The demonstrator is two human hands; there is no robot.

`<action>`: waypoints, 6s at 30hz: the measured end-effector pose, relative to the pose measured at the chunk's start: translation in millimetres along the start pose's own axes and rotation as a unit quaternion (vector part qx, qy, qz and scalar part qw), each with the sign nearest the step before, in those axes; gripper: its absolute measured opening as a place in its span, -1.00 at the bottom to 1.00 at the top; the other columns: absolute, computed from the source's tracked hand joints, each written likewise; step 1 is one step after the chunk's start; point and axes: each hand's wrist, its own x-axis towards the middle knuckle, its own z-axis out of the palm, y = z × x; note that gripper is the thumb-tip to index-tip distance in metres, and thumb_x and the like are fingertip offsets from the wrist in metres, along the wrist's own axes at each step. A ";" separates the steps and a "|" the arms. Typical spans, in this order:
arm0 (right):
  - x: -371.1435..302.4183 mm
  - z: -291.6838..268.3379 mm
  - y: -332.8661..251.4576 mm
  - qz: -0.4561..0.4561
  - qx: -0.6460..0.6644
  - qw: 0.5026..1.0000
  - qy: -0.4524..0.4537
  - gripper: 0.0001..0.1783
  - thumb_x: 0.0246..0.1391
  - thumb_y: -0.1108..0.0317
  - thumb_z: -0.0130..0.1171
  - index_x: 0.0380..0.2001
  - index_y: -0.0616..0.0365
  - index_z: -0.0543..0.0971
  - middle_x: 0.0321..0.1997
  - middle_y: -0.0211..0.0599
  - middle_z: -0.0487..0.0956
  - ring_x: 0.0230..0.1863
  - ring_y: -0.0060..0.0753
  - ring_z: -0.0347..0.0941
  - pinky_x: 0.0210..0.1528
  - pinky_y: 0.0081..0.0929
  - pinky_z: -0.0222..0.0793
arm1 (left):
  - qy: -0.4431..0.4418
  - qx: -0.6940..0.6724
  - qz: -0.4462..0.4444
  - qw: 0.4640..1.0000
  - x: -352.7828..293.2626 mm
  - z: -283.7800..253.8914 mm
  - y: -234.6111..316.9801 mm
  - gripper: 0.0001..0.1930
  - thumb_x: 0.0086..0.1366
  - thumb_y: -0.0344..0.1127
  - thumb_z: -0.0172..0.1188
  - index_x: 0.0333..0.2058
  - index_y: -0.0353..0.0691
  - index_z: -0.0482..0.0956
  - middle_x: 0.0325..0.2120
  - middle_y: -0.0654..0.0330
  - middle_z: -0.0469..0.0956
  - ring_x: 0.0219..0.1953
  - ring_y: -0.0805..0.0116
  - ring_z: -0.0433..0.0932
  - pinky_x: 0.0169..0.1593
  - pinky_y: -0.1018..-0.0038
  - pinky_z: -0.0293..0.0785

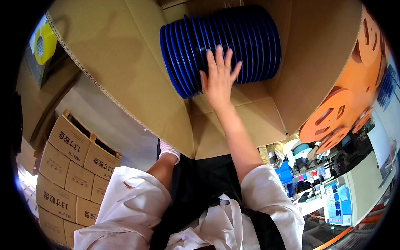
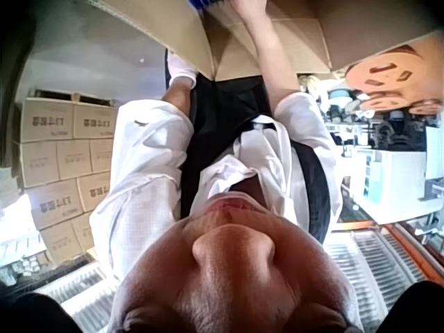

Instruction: The person repeatedly picks up blue plastic spools and stacks them vertically inside a cardboard box. The person adjusts the stack to keep it aligned and continues adding spools until the box is filled.

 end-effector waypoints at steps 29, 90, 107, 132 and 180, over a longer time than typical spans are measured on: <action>29.9 10.6 23.0 -0.009 -0.145 0.989 0.010 -0.70 0.07 0.34 0.20 -0.08 -0.08 0.54 0.34 -0.39 0.36 0.49 -0.01 0.04 0.36 0.47 -0.23 | 0.016 -0.132 -0.060 0.989 0.2 14.4 -3.5 -0.55 0.24 -0.11 0.19 0.04 -0.19 0.51 0.02 -0.06 0.52 0.03 -0.08 0.49 0.06 0.22 0.47; -240.2 -537.0 -213.3 -0.356 0.076 0.890 0.277 -0.73 0.06 0.53 0.24 -0.11 0.19 0.59 0.14 -0.06 0.55 0.23 0.00 0.43 0.27 -0.26 0.31 | -0.238 -0.863 0.347 0.279 -319.5 -284.9 244.8 -0.41 0.38 0.19 0.02 0.13 -0.20 0.43 -0.10 -0.01 0.57 -0.02 0.08 0.55 0.11 0.14 0.49; -327.2 -508.2 -135.7 0.081 0.443 0.875 0.177 -0.78 0.29 0.46 0.04 -0.06 0.30 0.54 0.22 -0.11 0.48 0.22 -0.37 0.40 0.26 -0.49 0.25 | 0.112 -0.928 0.266 0.236 -324.5 -339.1 217.9 -0.69 0.31 -0.04 0.18 -0.09 -0.06 0.48 -0.12 0.21 0.53 -0.09 0.18 0.52 -0.05 0.13 0.57; -262.6 -434.5 -220.7 -0.041 0.027 0.995 0.085 -0.80 0.04 0.39 0.24 -0.22 0.15 0.59 0.12 -0.15 0.55 0.09 -0.02 0.46 0.07 -0.19 0.38 | -0.263 -0.863 0.324 0.286 -232.0 -310.6 91.1 -0.45 0.37 0.00 0.08 0.22 -0.14 0.30 0.02 0.09 0.50 0.07 0.06 0.47 0.23 0.14 0.38; 50.1 -33.7 33.6 -0.140 -0.146 0.948 -0.246 -0.14 0.10 0.20 0.24 0.41 0.07 0.11 0.55 -0.21 -0.02 0.54 -0.04 -0.15 0.45 0.05 -0.06 | -0.001 -0.833 -0.043 0.552 -168.3 -80.9 119.0 -0.33 0.37 -0.09 0.18 0.35 -0.07 0.12 0.05 -0.04 0.47 0.05 0.15 0.51 0.15 0.24 0.43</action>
